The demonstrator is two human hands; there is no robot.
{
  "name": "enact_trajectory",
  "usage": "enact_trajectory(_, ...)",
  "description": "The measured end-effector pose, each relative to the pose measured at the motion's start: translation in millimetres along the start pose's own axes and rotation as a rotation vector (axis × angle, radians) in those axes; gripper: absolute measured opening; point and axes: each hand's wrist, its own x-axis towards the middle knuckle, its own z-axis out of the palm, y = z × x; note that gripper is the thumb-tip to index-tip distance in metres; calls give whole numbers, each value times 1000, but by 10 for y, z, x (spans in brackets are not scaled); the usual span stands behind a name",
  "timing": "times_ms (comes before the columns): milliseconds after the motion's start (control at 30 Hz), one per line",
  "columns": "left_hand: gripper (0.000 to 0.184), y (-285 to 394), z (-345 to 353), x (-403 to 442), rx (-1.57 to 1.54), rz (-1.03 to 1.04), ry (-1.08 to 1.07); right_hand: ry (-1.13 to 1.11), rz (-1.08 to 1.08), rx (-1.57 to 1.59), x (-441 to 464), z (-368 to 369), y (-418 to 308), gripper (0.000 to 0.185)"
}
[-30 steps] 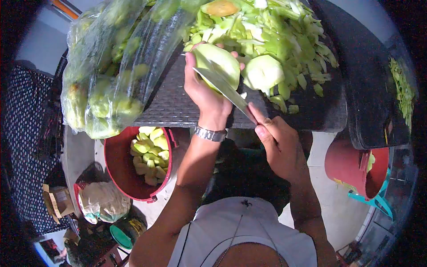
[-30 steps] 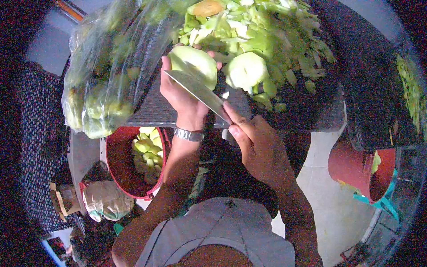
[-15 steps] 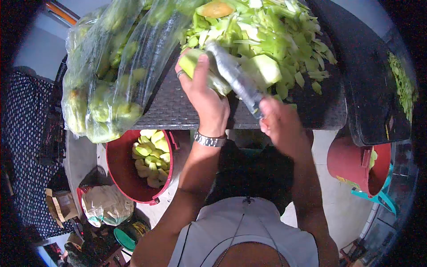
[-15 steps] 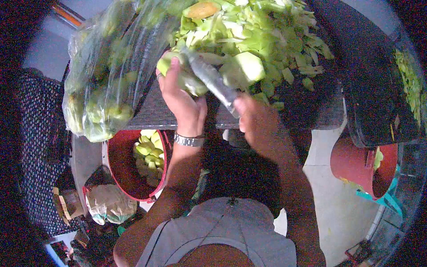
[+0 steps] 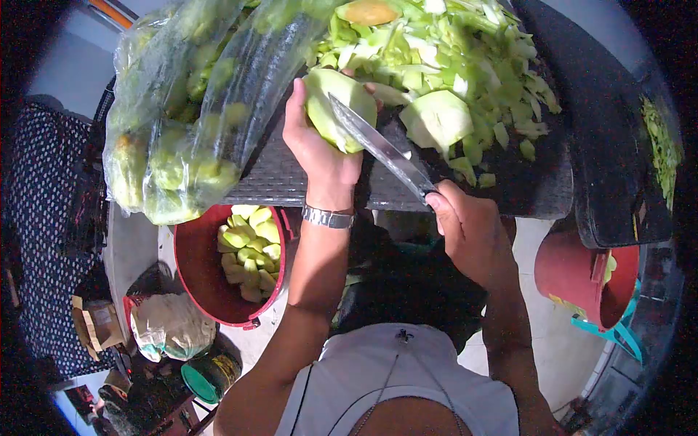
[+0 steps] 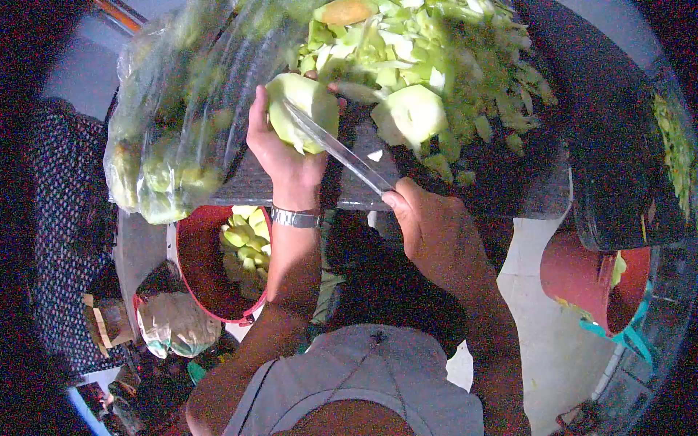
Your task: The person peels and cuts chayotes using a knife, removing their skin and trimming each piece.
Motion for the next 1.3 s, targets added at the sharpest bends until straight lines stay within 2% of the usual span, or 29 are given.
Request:
enact_trajectory(133,47,-41,28,-26,71,41,-10,101,-153,-215,-84,84,1,14)
enact_trajectory(233,47,-54,31,-43,82,58,-24,61,-177,-255,-124,120,-40,10)
enact_trajectory(333,44,-89,36,-94,104,88,48,11,-102,-361,-203,188,-97,6)
enact_trajectory(467,39,-189,121,-240,100,98,106,52,-110,-352,-193,274,-51,9)
enact_trajectory(567,54,-260,84,-222,183,177,135,115,-106,-386,-177,366,9,12)
enact_trajectory(667,54,-402,138,-328,113,195,160,182,-86,-384,-123,452,-17,13)
enact_trajectory(733,45,-385,153,-323,148,220,133,199,-86,-374,-86,452,-3,14)
enact_trajectory(800,33,-362,131,-327,88,212,59,228,-141,-320,-50,471,59,12)
enact_trajectory(833,33,-345,115,-309,197,219,55,239,-175,-294,-9,458,75,12)
enact_trajectory(900,37,-300,78,-259,421,229,49,31,-74,102,85,276,55,13)
enact_trajectory(933,45,-259,48,-212,305,148,48,-73,-22,302,145,188,62,14)
enact_trajectory(967,45,-260,20,-149,304,159,44,-110,12,351,220,184,183,20)
enact_trajectory(1033,44,-208,93,-116,301,175,46,-54,-78,235,261,177,230,18)
enact_trajectory(1067,45,-221,145,-185,321,117,57,-29,-97,190,275,178,212,16)
enact_trajectory(1100,45,-216,117,-169,361,68,-18,-12,-60,175,258,200,85,16)
enact_trajectory(1167,44,-282,133,-134,510,153,1,28,-46,138,216,252,10,19)
enact_trajectory(1233,39,-293,138,-100,489,176,22,89,-106,96,244,293,17,20)
enact_trajectory(1267,37,-289,117,-110,485,182,40,-13,-35,120,257,198,21,17)
enact_trajectory(1300,37,-279,97,-115,485,187,61,62,-53,-49,248,209,23,16)
